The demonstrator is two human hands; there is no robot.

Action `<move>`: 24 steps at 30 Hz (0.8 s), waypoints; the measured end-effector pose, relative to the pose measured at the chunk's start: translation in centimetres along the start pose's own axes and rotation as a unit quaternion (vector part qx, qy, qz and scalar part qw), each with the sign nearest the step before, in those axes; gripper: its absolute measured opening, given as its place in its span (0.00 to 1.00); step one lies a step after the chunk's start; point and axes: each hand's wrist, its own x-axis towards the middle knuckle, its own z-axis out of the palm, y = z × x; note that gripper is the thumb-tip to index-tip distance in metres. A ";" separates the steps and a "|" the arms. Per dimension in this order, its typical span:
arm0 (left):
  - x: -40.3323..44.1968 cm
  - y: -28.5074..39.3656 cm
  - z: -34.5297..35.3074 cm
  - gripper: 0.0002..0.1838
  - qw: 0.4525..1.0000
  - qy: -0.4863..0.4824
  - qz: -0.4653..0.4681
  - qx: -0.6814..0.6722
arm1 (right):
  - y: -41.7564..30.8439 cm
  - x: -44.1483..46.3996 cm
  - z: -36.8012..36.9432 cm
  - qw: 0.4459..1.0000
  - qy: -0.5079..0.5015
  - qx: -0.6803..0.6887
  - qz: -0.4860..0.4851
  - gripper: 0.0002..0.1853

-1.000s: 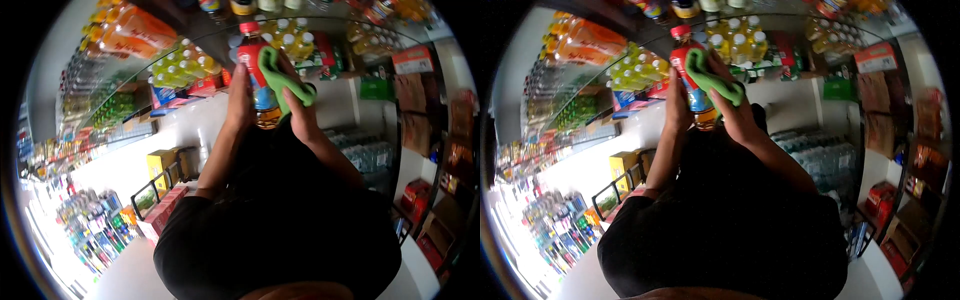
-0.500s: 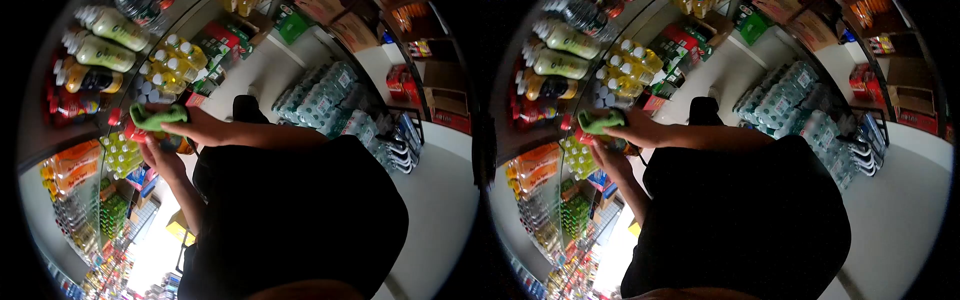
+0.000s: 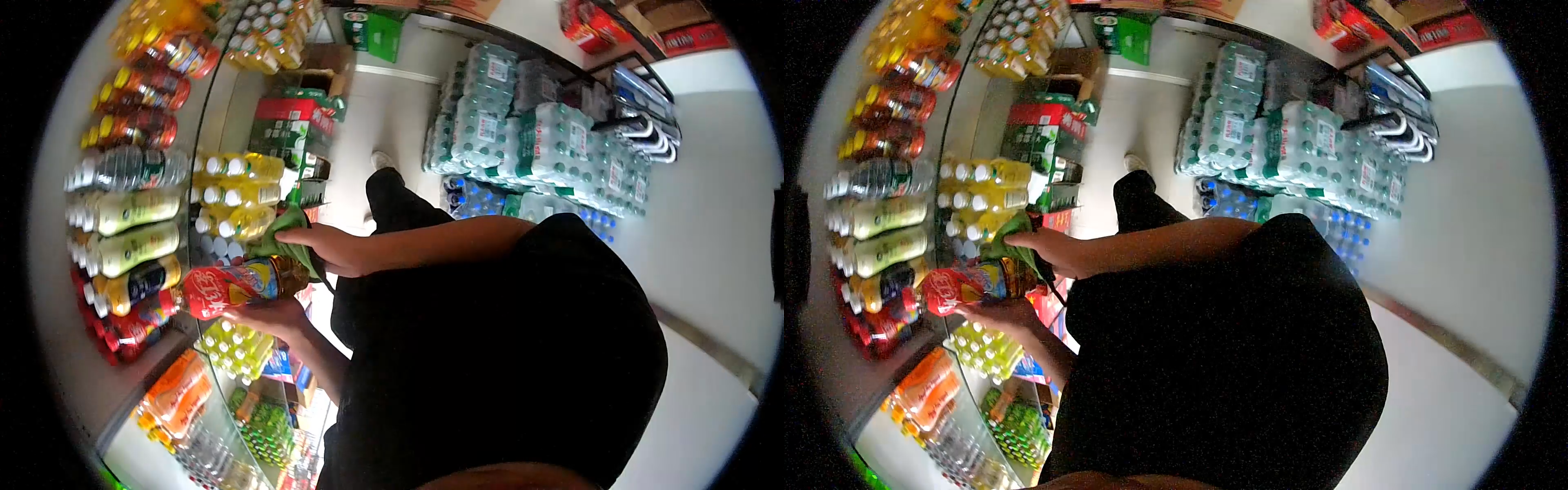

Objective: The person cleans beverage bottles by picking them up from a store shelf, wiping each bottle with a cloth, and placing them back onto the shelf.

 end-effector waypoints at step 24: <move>-0.9 -2.2 -1.2 0.38 0.984 -0.005 0.114 0.140 | -2.7 0.3 -3.9 0.843 -0.112 -0.467 -0.242 0.26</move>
